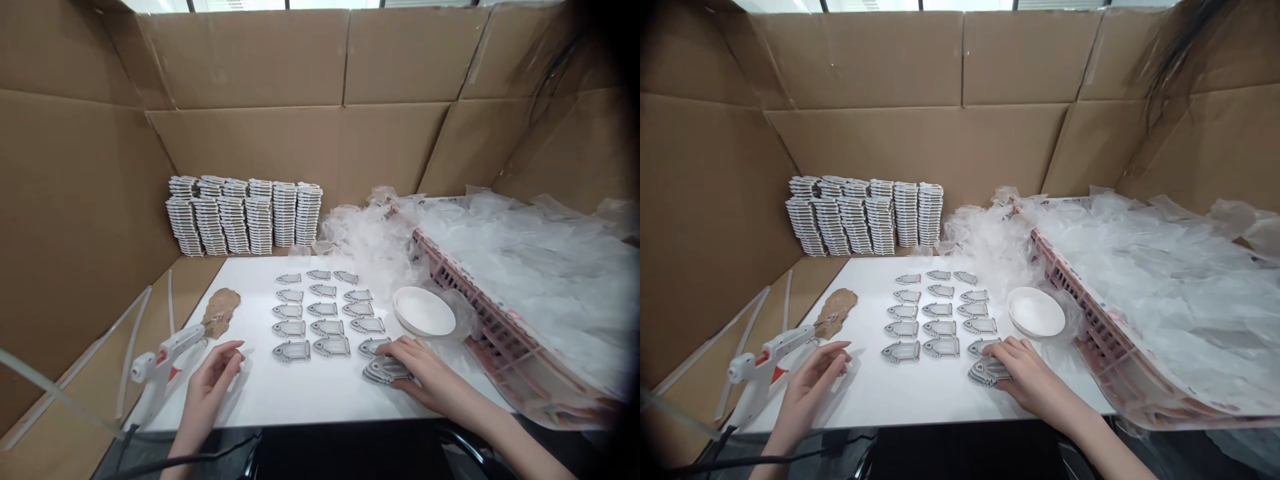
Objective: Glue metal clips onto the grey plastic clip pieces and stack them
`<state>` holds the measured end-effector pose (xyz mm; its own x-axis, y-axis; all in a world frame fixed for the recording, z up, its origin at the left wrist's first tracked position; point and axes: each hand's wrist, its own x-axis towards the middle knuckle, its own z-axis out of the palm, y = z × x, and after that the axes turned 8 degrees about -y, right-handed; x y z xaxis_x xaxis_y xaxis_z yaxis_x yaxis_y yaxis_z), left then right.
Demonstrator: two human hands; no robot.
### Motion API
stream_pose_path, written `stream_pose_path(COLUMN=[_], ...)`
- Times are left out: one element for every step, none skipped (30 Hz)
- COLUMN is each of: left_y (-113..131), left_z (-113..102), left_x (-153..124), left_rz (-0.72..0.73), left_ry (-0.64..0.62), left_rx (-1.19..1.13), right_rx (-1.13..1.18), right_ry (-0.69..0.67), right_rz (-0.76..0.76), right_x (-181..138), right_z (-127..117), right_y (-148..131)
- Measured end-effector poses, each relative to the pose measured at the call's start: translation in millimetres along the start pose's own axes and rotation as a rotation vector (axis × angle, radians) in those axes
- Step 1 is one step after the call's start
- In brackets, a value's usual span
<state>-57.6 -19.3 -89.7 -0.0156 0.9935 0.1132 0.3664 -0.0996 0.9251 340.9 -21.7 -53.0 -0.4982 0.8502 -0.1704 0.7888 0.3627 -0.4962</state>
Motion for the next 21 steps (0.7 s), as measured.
stream_pose_path(left_y=[1.3,2.6,3.7,4.6,5.4,6.1,6.6,7.1,7.4,7.4,7.2,6.8,6.1,5.4,4.7,4.4,4.7,5.8,8.0,11.5,16.3], left_z=[-0.1,-0.2,-0.2,-0.3,-0.2,-0.1,0.1,0.3,0.4,0.4,0.2,0.0,-0.3,-0.6,-0.5,0.0,1.1,3.0,5.6,9.0,13.0], left_x=[-0.5,-1.0,-1.5,-1.9,-2.2,-2.3,-2.2,-2.1,-1.8,-1.5,-1.2,-1.0,-0.8,-0.6,-0.3,0.0,0.7,1.6,2.8,4.3,6.2], left_rz=[0.003,0.005,0.006,0.006,0.007,0.008,0.010,0.013,0.016,0.018,0.021,0.024,0.026,0.028,0.031,0.035,0.040,0.043,0.045,0.045,0.042], left_ry=[0.001,0.003,0.002,0.002,0.003,0.005,0.006,0.006,0.005,0.003,0.000,-0.002,-0.002,-0.001,-0.002,-0.004,-0.009,-0.019,-0.035,-0.059,-0.089], left_rx=[0.000,-0.002,-0.005,-0.007,-0.008,-0.010,-0.012,-0.014,-0.018,-0.022,-0.027,-0.030,-0.033,-0.036,-0.037,-0.037,-0.036,-0.037,-0.044,-0.059,-0.086], right_rx=[0.000,0.000,0.002,0.004,0.007,0.009,0.009,0.008,0.007,0.005,0.004,0.003,0.004,0.007,0.012,0.018,0.026,0.032,0.034,0.031,0.023], right_ry=[-0.003,-0.008,-0.011,-0.014,-0.015,-0.013,-0.008,-0.002,0.005,0.010,0.012,0.012,0.008,0.003,-0.004,-0.011,-0.019,-0.025,-0.028,-0.028,-0.020], right_rz=[-0.004,-0.006,-0.006,-0.004,-0.004,-0.006,-0.008,-0.010,-0.010,-0.010,-0.011,-0.011,-0.014,-0.019,-0.023,-0.028,-0.036,-0.048,-0.065,-0.087,-0.114], right_x=[0.9,1.5,1.8,1.9,1.8,1.6,1.4,1.1,0.8,0.5,0.2,-0.2,-0.6,-0.9,-1.0,-0.7,0.3,2.1,5.1,9.4,15.0], right_z=[1.3,2.2,3.0,3.5,3.9,4.2,4.4,4.5,4.7,4.8,5.0,5.0,4.7,3.9,2.2,-0.4,-4.3,-9.2,-15.1,-21.6,-28.4], right_y=[1.6,2.9,4.1,4.9,5.3,5.4,5.1,4.7,4.3,3.9,3.8,3.8,3.7,3.3,2.2,-0.2,-4.1,-9.7,-16.9,-25.6,-35.1])
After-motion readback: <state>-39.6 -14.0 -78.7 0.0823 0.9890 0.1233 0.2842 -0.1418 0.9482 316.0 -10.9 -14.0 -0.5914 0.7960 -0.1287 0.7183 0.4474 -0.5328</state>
